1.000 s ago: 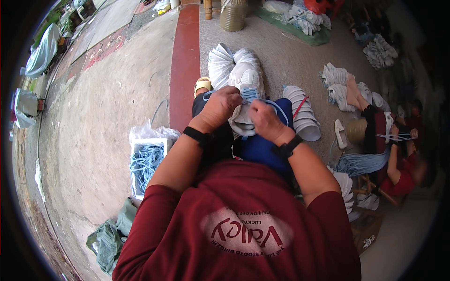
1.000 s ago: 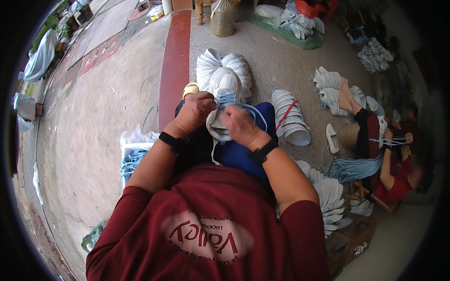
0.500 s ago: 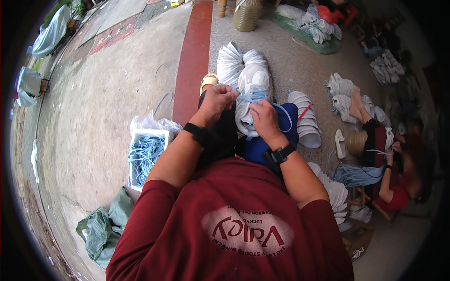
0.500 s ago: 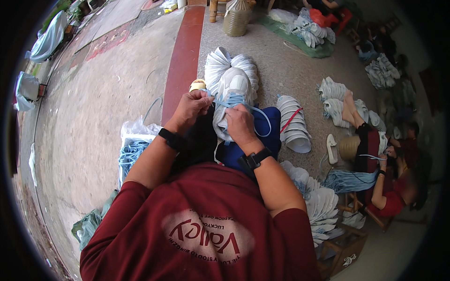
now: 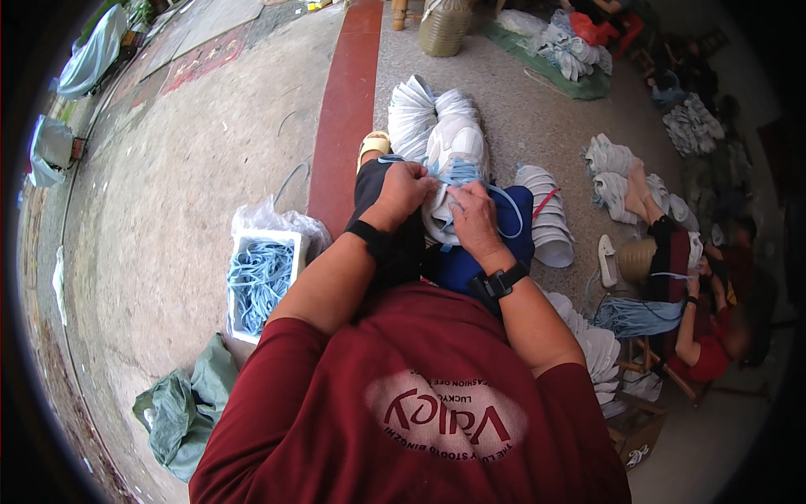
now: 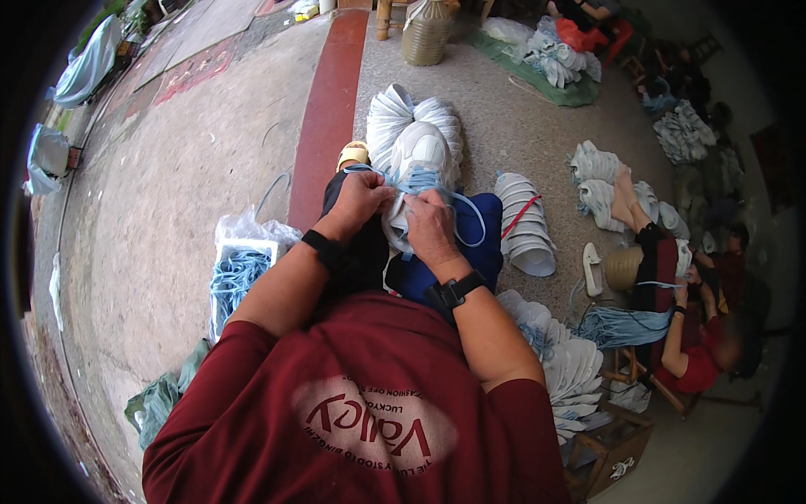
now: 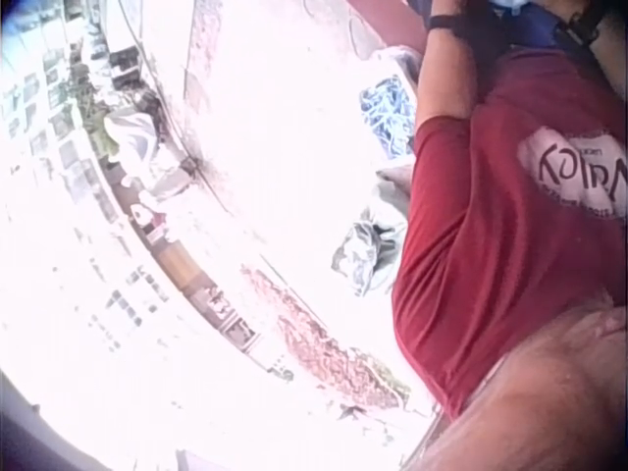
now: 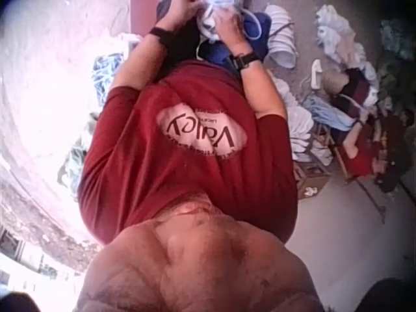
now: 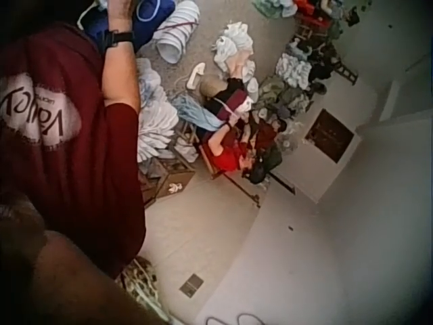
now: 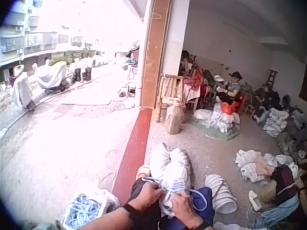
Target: Insert and thread laces through the eyelets of a shoe upper.
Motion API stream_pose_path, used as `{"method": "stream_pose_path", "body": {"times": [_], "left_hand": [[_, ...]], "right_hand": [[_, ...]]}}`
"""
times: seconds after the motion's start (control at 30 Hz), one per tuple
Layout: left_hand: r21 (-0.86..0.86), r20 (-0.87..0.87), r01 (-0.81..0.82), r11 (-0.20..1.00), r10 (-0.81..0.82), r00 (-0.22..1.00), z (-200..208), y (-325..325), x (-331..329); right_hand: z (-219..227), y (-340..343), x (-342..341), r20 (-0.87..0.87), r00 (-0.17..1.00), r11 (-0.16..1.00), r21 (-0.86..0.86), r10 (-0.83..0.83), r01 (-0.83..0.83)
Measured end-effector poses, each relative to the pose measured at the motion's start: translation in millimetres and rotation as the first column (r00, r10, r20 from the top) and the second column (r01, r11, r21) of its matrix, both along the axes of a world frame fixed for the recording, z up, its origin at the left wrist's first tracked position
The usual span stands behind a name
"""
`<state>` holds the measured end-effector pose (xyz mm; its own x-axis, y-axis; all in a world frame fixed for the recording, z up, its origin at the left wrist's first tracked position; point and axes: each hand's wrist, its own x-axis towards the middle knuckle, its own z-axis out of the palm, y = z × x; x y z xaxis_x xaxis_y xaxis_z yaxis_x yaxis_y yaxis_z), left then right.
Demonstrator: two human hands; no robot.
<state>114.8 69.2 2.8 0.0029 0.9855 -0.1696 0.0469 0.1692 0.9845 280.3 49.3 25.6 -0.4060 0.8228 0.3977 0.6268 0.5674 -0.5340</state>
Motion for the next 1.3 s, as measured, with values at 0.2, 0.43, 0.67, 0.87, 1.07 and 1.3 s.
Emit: {"method": "stream_pose_path", "body": {"times": [0.2,0.43,0.67,0.87,1.07,1.3], "left_hand": [[-0.110,0.048,0.058,0.992,-0.053,0.997,2,6,-2],[0.249,-0.579,-0.043,0.968,0.184,0.794,23,-16,23],[0.471,-0.609,0.163,0.867,0.186,0.771,26,-29,18],[0.483,-0.763,0.285,0.828,0.238,0.600,2,-23,25],[0.498,-0.783,0.321,0.806,0.258,0.567,-2,-21,24],[0.374,-0.689,0.160,0.913,0.158,0.707,3,-14,13]], "right_hand": [[3,1,-1,-0.010,1.000,1.000,0.003,0.014,-0.014],[-3,5,0,-0.045,0.999,1.000,-0.021,0.018,-0.019],[-2,4,-5,-0.034,0.999,1.000,-0.008,-0.029,0.029],[5,1,-20,0.086,0.984,0.988,0.014,-0.157,0.156],[2,2,-21,0.139,0.972,0.981,0.059,-0.191,0.184],[6,0,-20,0.163,0.968,0.980,0.082,-0.192,0.180]]}}
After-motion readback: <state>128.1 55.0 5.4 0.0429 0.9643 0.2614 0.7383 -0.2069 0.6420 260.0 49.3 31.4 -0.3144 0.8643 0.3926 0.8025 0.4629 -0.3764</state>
